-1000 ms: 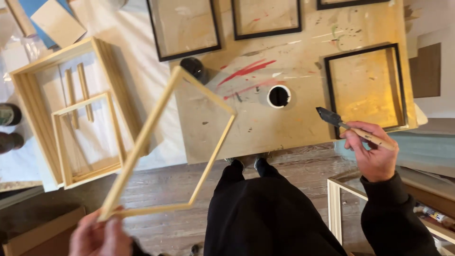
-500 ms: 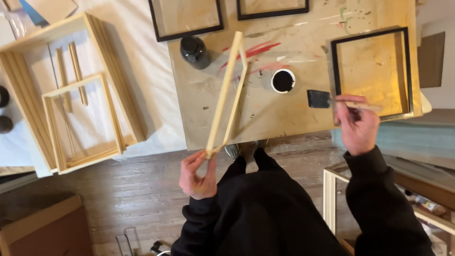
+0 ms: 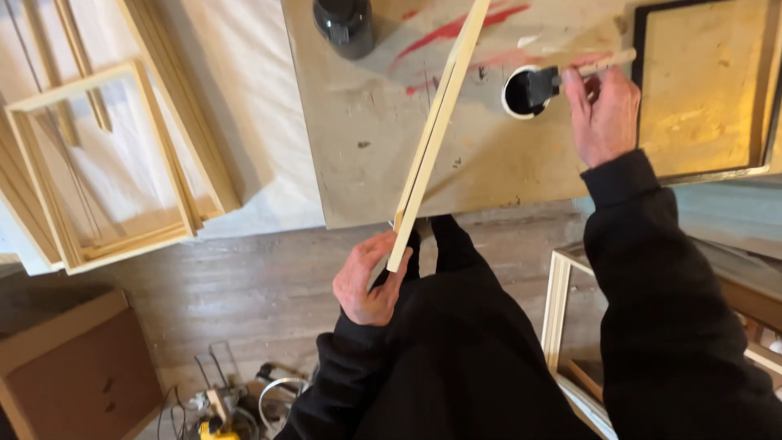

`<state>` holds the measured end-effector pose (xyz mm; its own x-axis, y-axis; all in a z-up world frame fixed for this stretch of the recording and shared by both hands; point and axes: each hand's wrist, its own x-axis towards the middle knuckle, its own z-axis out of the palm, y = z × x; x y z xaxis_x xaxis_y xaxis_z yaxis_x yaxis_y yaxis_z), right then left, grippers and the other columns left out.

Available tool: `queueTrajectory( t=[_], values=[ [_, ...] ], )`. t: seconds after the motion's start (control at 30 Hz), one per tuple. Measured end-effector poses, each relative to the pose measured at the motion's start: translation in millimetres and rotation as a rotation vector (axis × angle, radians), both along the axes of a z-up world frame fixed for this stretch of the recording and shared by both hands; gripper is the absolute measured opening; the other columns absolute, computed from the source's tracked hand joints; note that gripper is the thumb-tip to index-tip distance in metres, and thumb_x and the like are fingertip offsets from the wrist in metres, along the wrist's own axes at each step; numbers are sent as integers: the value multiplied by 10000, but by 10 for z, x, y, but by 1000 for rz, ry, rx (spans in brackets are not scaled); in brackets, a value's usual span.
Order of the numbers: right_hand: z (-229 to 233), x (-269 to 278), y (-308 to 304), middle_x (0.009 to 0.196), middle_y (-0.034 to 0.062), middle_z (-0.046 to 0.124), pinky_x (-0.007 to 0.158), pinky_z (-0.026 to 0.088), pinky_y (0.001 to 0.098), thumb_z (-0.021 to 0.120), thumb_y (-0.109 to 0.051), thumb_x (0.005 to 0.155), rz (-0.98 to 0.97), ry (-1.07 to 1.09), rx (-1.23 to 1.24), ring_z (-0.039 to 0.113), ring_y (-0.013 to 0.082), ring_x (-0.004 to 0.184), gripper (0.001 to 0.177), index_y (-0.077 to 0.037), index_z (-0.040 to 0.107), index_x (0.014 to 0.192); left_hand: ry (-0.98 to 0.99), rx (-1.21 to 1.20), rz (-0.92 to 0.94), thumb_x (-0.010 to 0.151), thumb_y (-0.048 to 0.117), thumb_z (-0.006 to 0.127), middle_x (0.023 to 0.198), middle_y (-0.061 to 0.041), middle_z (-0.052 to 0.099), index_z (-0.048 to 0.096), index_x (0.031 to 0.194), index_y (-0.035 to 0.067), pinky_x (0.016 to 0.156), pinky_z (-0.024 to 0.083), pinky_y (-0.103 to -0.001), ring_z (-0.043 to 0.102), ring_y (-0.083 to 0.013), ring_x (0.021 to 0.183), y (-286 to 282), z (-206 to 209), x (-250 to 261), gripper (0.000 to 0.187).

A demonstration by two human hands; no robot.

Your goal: Painting the inner edges of wooden picture frames with black paint using a foam brush.

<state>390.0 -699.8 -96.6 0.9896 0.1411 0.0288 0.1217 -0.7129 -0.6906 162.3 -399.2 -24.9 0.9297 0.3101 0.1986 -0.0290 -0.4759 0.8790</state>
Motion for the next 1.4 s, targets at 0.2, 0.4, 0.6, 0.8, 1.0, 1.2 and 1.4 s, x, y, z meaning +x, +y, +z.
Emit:
queueTrajectory(
  t=[0.2,0.4,0.6,0.8,1.0,1.2,1.4],
  values=[
    [55,93,128,1015,156,691,675,527,348,696,-114,1149,154,-46,-55,669,203,779,151,28,659,1112,-7,-53,-3,863,-32,807,1128,-148,738,682,1131,32,877,622,-339,764,-298,1023,-43,-96,31,302],
    [24,125,143,1016,170,676,702,536,390,685,-95,1119,208,-78,-132,675,248,771,135,38,657,1125,-12,16,36,844,-35,826,1120,-139,737,688,1124,33,855,620,-332,761,-290,993,-42,-134,44,319],
    [-84,134,-93,1011,119,699,629,529,309,691,-117,1160,128,-40,-55,656,158,773,114,-5,681,1179,0,13,51,853,-57,808,1133,-136,726,695,1128,29,865,616,-343,752,-287,996,-13,-175,4,309],
    [0,72,-268,873,48,635,680,488,226,581,-93,1212,63,87,165,589,80,727,122,24,582,1181,77,56,99,861,-9,823,1123,-114,719,720,1154,39,815,607,-333,741,-267,950,-10,-233,-60,314],
    [-33,64,-303,881,53,631,686,497,232,579,-93,1211,106,115,128,581,82,728,122,25,570,1180,86,81,104,855,-3,832,1105,-105,717,731,1148,47,794,604,-326,737,-252,923,-12,-292,-98,314],
    [22,-11,-316,892,74,657,716,497,265,611,-113,1232,95,124,92,592,100,719,152,29,578,1192,70,56,90,851,-30,819,1103,-111,717,730,1157,38,809,605,-329,737,-256,931,-24,-297,-81,326],
    [75,-102,-329,874,89,684,723,522,267,630,-152,1193,63,168,16,641,118,773,178,21,597,1167,79,59,101,843,-29,826,1091,-111,718,734,1141,35,787,601,-324,737,-252,913,-21,-303,-89,318]
  ],
)
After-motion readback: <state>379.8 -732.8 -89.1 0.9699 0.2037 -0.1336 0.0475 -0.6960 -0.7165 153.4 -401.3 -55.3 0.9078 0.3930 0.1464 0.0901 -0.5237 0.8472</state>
